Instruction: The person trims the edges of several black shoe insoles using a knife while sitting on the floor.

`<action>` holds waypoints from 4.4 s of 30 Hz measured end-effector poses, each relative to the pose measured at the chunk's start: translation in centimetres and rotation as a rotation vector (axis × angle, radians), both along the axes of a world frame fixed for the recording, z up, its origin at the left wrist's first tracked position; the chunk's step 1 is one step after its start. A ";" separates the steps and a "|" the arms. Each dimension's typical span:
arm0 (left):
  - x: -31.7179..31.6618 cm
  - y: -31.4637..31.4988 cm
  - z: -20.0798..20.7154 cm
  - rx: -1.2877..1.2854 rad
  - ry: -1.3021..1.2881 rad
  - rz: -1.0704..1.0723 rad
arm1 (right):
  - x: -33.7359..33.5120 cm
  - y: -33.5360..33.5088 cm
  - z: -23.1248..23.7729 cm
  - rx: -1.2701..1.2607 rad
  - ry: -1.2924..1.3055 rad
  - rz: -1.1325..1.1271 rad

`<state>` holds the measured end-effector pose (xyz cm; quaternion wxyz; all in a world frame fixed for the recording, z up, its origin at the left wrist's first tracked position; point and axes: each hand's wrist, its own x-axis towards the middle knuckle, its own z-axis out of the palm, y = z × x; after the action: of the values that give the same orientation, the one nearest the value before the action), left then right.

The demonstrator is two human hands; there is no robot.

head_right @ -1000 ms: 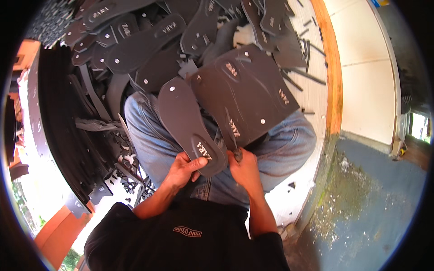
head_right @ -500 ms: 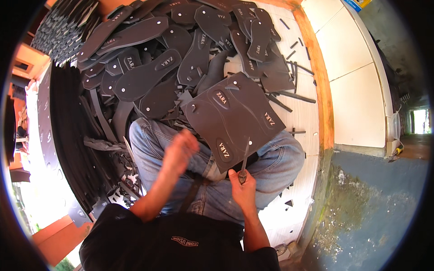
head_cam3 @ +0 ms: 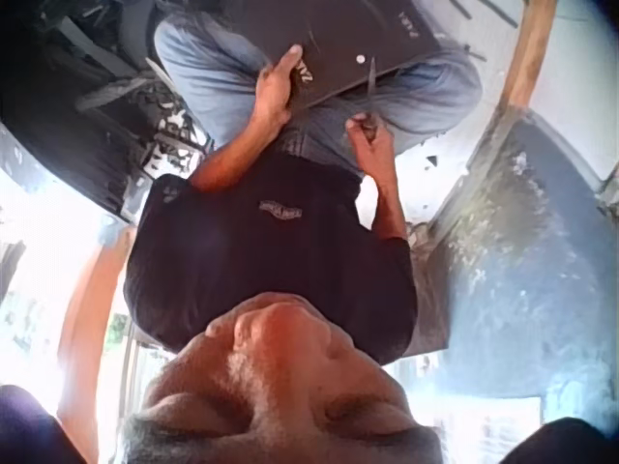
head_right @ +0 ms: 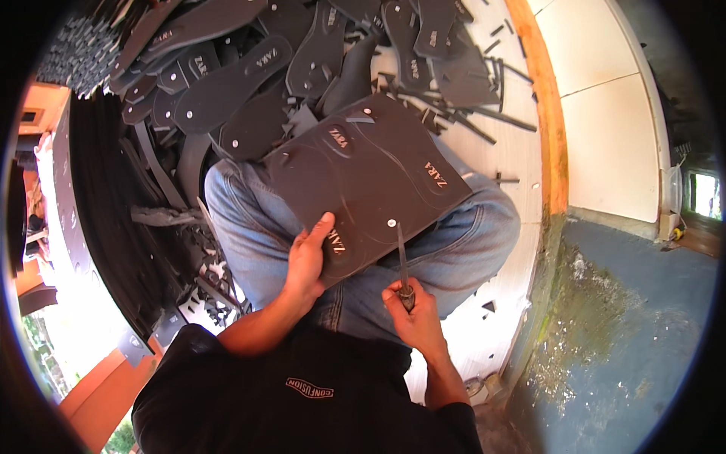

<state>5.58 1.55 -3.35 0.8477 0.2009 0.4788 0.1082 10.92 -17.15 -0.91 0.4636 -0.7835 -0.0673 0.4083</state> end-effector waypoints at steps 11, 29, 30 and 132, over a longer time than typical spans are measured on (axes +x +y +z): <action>-2.9 0.6 1.9 -0.013 0.079 -0.085 | -2.7 -1.4 0.8 -0.174 -0.067 0.254; -3.6 0.6 0.3 0.022 0.120 -0.083 | -2.3 0.3 -1.6 -0.218 -0.141 0.279; -3.7 0.7 0.2 0.018 0.110 -0.082 | -2.1 0.6 -1.6 -0.246 -0.139 0.298; -12.1 9.8 1.5 0.420 -0.406 -0.558 | 2.1 15.1 2.2 0.391 0.052 -0.058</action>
<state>-6.54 11.30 -1.87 0.8625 0.4665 0.1959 0.0067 13.04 -2.03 1.25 0.6199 -0.6693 -0.1108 0.3943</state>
